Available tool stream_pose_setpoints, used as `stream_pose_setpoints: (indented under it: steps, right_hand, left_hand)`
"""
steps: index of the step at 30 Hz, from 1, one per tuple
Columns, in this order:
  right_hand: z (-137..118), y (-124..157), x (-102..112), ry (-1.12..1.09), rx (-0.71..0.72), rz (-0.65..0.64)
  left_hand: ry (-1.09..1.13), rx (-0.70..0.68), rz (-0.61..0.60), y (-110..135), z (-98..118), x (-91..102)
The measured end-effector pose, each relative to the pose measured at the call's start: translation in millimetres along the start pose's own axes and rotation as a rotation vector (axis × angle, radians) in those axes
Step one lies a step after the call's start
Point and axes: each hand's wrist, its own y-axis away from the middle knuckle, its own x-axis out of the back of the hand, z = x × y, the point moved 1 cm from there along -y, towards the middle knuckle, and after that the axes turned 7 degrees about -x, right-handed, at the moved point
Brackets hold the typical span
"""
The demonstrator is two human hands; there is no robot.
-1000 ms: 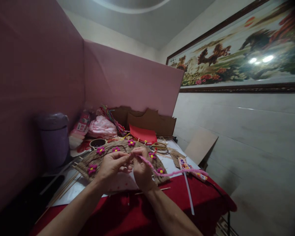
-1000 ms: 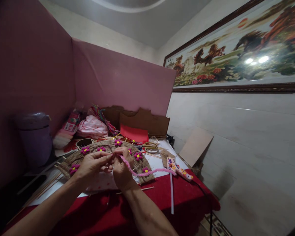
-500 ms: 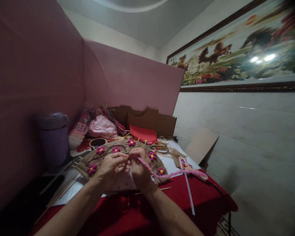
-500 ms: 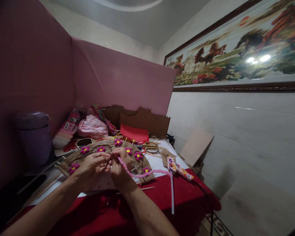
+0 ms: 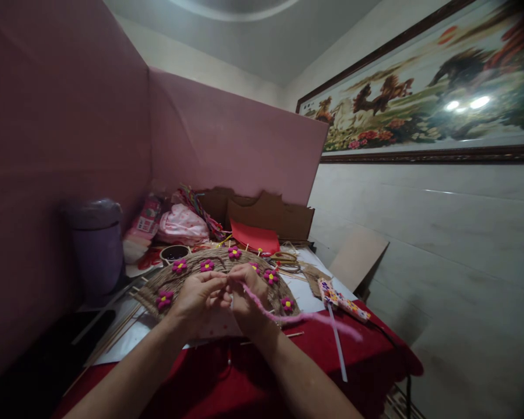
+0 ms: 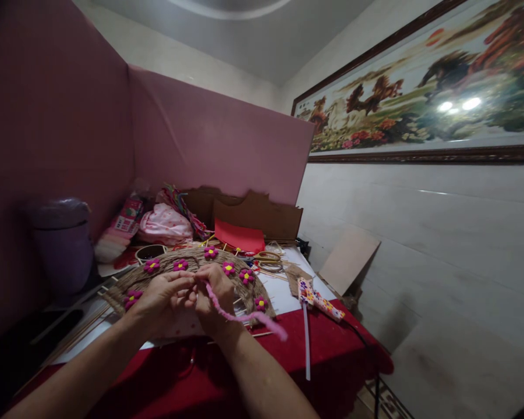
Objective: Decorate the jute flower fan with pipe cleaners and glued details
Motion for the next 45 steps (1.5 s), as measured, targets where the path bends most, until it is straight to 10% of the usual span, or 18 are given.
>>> stream_pose_setpoints:
  steps: [11, 26, 45]
  right_hand:
    - [7.1, -5.0, -1.3, -0.206, -0.309, 0.113]
    - [5.3, 0.3, -1.6, -0.055, -0.119, 0.079]
    - [4.1, -9.4, -1.8, -0.347, -0.42, 0.129]
  left_hand:
    - [-0.15, -0.157, -0.078, -0.1, 4.4, 0.0]
    - [-0.336, -0.275, -0.003, 8.2, 9.7, -7.4]
    - [-0.395, -0.375, 0.031, 8.0, 9.3, -9.4]
